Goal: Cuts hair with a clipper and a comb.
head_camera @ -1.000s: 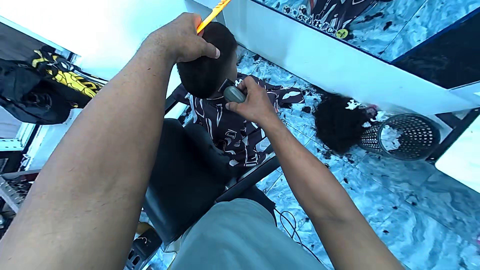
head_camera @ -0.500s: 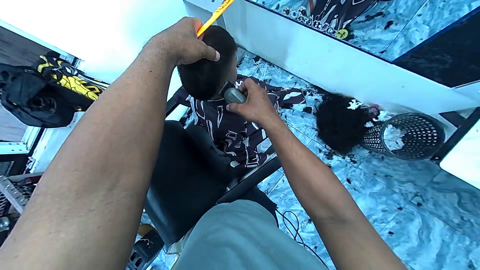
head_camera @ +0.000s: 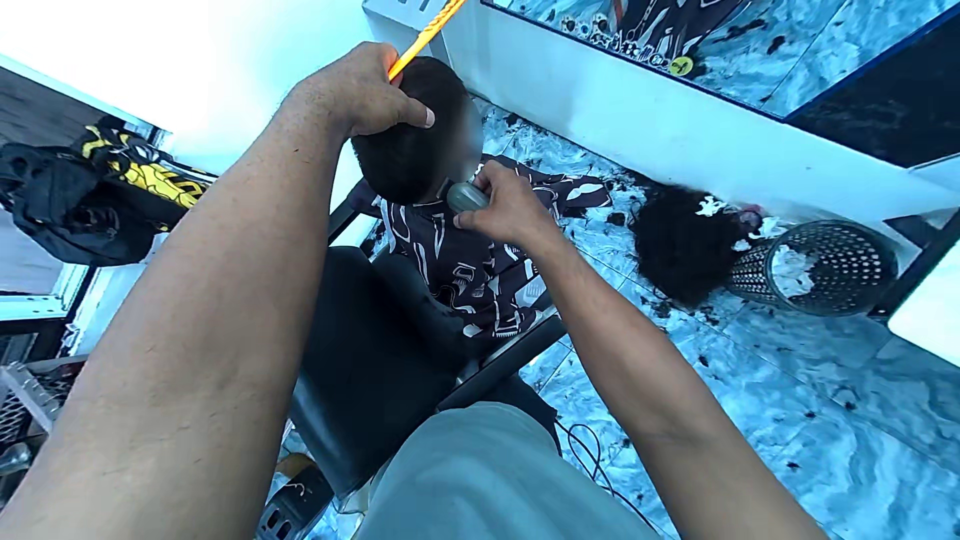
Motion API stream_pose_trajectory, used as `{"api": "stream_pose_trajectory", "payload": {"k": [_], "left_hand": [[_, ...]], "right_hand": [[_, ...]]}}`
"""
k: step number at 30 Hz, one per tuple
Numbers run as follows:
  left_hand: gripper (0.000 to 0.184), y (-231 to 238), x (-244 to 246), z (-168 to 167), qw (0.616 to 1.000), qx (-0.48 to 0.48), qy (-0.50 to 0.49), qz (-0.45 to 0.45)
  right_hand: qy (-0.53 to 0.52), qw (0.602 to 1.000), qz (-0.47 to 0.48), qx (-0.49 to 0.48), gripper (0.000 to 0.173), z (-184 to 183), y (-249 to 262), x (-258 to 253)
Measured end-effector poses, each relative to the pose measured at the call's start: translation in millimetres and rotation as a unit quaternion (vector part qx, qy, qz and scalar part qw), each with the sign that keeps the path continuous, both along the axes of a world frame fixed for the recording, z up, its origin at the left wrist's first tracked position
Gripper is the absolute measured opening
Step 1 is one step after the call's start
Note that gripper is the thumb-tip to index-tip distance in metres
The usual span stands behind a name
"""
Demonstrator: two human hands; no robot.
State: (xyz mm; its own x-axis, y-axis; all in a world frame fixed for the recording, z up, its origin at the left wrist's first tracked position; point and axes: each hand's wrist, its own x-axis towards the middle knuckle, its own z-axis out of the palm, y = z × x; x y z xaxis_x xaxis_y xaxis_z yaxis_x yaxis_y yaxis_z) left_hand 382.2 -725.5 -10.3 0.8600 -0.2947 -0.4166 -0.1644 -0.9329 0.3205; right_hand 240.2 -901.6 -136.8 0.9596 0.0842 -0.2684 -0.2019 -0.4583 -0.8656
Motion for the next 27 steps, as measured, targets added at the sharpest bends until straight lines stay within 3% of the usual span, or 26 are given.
{"api": "stream_pose_trajectory", "payload": {"k": [4, 8, 12, 16, 18, 27], "left_hand": [[0.050, -2, -2, 2, 1.000, 0.006, 0.003, 0.001], [0.049, 0, 0, 0, 1.000, 0.000, 0.002, 0.000], [0.048, 0, -1, 0, 1.000, 0.002, 0.003, -0.002], [0.047, 1, -2, 1, 1.000, 0.002, 0.004, 0.004], [0.048, 2, -1, 0, 1.000, 0.001, 0.008, 0.006], [0.047, 5, -3, 1, 1.000, 0.005, 0.002, -0.001]], "right_hand": [[-0.031, 0.990, -0.040, 0.133, 0.058, -9, 1, 3], [0.006, 0.999, -0.010, 0.050, 0.054, -4, -3, 2], [-0.008, 0.989, -0.029, 0.146, 0.056, -4, -3, 7], [0.018, 0.999, 0.023, 0.013, 0.055, -1, -11, 8], [0.024, 0.999, 0.024, -0.006, 0.054, -1, -12, 9], [0.004, 0.988, 0.000, 0.157, 0.053, 4, -12, 11]]}}
